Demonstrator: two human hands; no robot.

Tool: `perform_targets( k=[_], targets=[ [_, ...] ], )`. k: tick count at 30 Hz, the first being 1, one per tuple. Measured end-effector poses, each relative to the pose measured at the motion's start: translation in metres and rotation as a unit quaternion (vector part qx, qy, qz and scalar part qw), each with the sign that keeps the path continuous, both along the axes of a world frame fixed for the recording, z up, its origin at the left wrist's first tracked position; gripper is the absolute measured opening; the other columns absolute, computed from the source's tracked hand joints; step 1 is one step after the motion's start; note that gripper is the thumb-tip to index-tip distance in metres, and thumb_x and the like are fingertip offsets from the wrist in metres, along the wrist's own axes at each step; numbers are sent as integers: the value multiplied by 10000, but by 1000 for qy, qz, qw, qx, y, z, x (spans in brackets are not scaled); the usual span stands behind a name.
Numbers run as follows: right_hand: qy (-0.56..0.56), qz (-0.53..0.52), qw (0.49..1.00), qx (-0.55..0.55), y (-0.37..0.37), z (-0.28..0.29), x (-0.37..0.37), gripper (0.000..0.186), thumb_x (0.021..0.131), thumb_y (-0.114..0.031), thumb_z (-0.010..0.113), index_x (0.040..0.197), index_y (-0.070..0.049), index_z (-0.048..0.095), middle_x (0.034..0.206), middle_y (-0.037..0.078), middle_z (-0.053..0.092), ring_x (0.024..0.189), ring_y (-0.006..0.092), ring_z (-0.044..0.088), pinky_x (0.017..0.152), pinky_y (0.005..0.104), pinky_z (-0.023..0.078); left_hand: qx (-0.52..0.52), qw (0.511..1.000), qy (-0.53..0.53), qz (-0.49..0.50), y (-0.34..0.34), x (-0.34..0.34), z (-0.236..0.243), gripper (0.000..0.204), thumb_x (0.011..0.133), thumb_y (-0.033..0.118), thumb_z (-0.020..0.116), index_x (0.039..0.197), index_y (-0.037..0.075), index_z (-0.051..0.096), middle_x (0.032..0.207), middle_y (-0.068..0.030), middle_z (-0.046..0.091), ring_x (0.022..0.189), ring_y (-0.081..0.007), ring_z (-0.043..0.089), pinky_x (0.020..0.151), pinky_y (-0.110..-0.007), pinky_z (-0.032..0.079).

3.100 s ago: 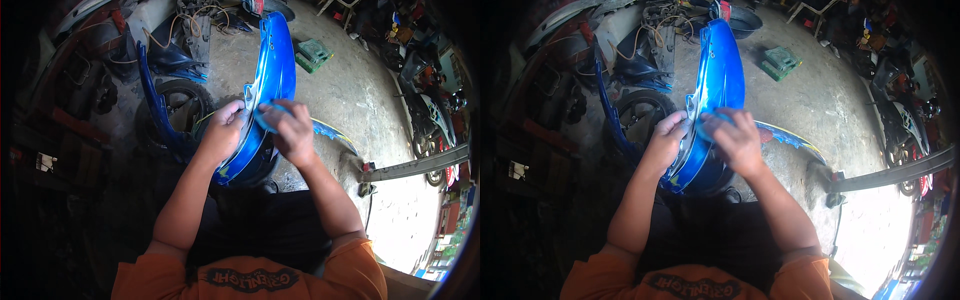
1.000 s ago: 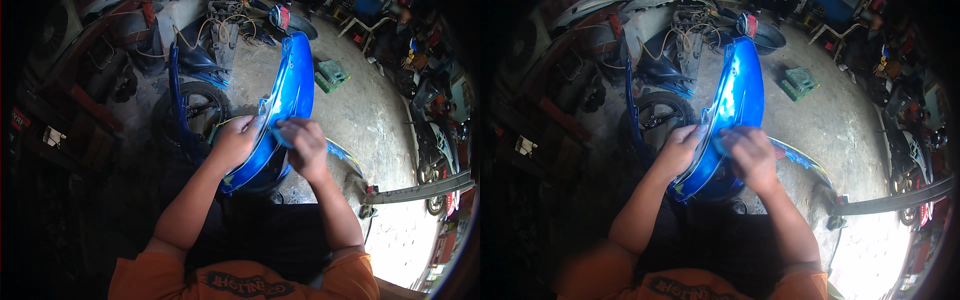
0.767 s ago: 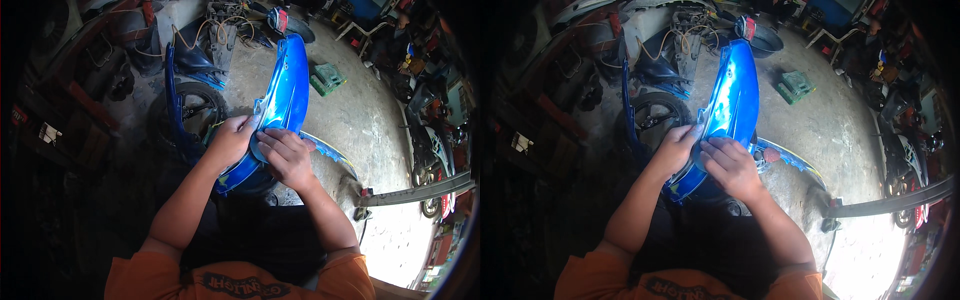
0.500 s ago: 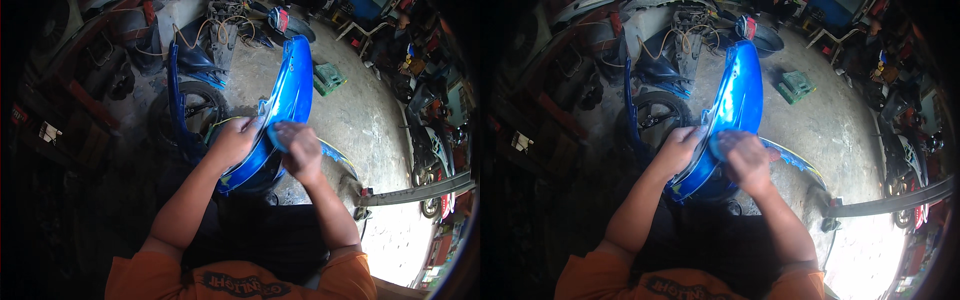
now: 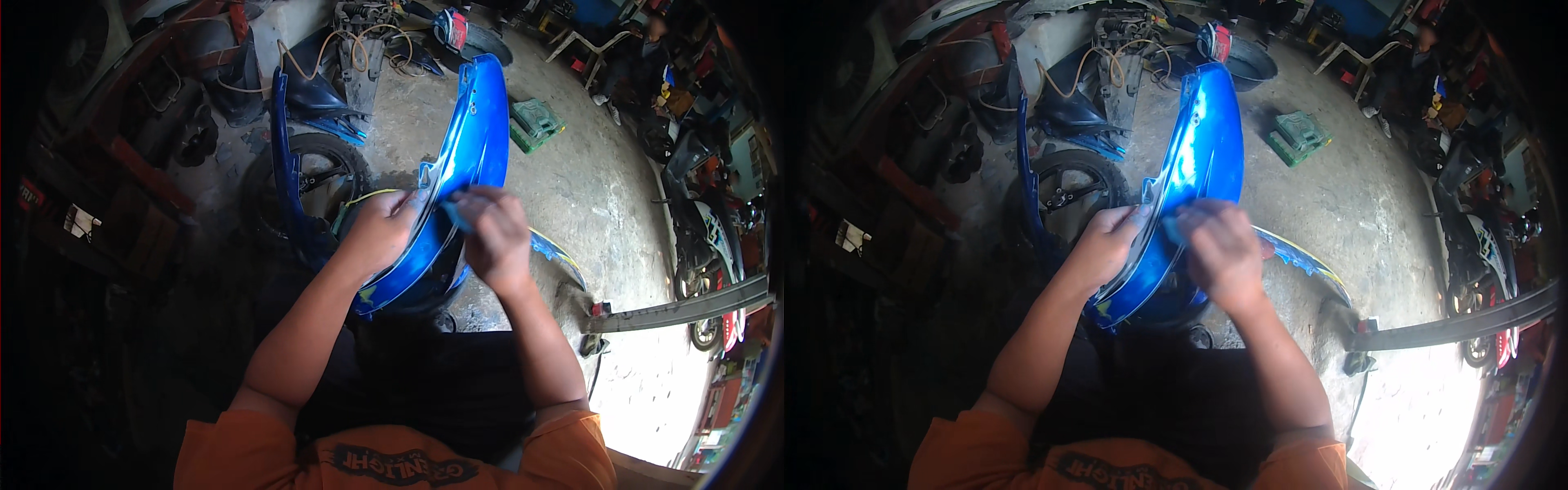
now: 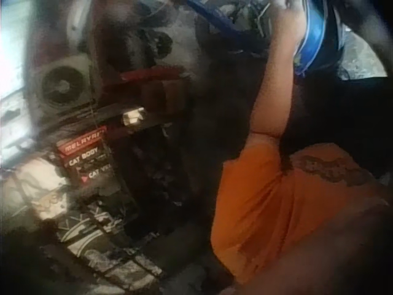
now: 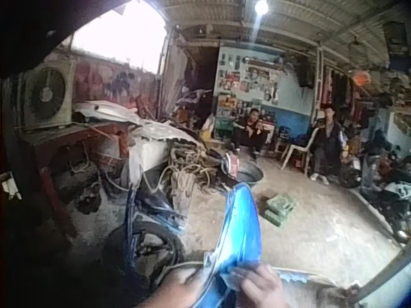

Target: The person sands the surface of a blue motorcycle fairing by hand with a piece of sandpaper, dipping it into a bucket of water occasionally.

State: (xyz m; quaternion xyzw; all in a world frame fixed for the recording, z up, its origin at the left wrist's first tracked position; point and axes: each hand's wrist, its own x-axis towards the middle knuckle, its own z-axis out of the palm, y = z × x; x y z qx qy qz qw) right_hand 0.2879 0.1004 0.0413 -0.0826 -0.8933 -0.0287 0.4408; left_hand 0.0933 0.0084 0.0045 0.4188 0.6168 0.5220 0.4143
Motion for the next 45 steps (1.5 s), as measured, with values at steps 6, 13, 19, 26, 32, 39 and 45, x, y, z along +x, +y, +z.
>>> perform_targets(
  k=[6, 13, 19, 26, 32, 39, 45],
  targets=[
    [-44, 28, 999, -2, -15, -11, -7, 381, 721, 35, 746, 1099, -5, 732, 1155, 102, 792, 1078, 313, 734, 863, 437, 573, 37, 997, -56, 25, 2, 5, -1, 441, 1146, 351, 582, 1145, -64, 733, 848, -26, 661, 793, -89, 545, 764, -304, 492],
    [22, -35, 999, 10, 4, -10, 1, 364, 710, 62, 726, 1065, -13, 716, 1192, 130, 785, 1072, 319, 731, 889, 440, 571, -21, 1000, 8, -4, 0, 4, 4, 389, 1160, 318, 583, 1166, -30, 758, 983, 7, 723, 896, -51, 622, 829, -252, 526],
    [-7, 8, 1000, 13, 2, -5, -2, 387, 683, 8, 756, 1068, -34, 739, 1157, 99, 787, 1065, 310, 724, 874, 426, 585, 22, 999, -13, 25, -1, -1, -4, 436, 1139, 355, 586, 1106, -53, 735, 801, -52, 668, 764, -103, 539, 740, -336, 488],
    [-33, 18, 999, 5, -10, -10, -5, 365, 725, 56, 719, 1078, -38, 733, 1157, 112, 787, 1085, 313, 721, 891, 428, 591, 15, 999, -32, 12, -1, 3, 2, 433, 1154, 351, 569, 1153, -48, 739, 877, -22, 684, 813, -83, 574, 780, -303, 502],
    [77, -65, 995, -9, 24, -5, 11, 369, 696, 90, 726, 1049, -16, 735, 1062, 113, 796, 993, 317, 746, 857, 427, 618, 64, 997, 31, -9, -1, 8, 6, 409, 1145, 341, 593, 1060, -33, 735, 726, -2, 564, 698, -84, 474, 660, -315, 438],
    [-47, 0, 999, 23, -5, -4, 2, 306, 764, -14, 728, 1069, -41, 728, 1257, 117, 770, 1145, 315, 721, 931, 440, 598, 21, 1000, -23, 4, -5, 4, 9, 453, 1148, 360, 587, 1016, -51, 720, 749, -12, 584, 730, -92, 487, 696, -337, 460],
    [0, -11, 1000, -16, 2, -10, 7, 354, 734, 54, 721, 1078, -32, 724, 1264, 130, 760, 1161, 345, 720, 956, 447, 602, 12, 1000, -28, -5, -3, 10, 11, 515, 1174, 434, 521, 1139, -25, 751, 920, 10, 664, 854, -73, 549, 816, -275, 470]
  ],
)
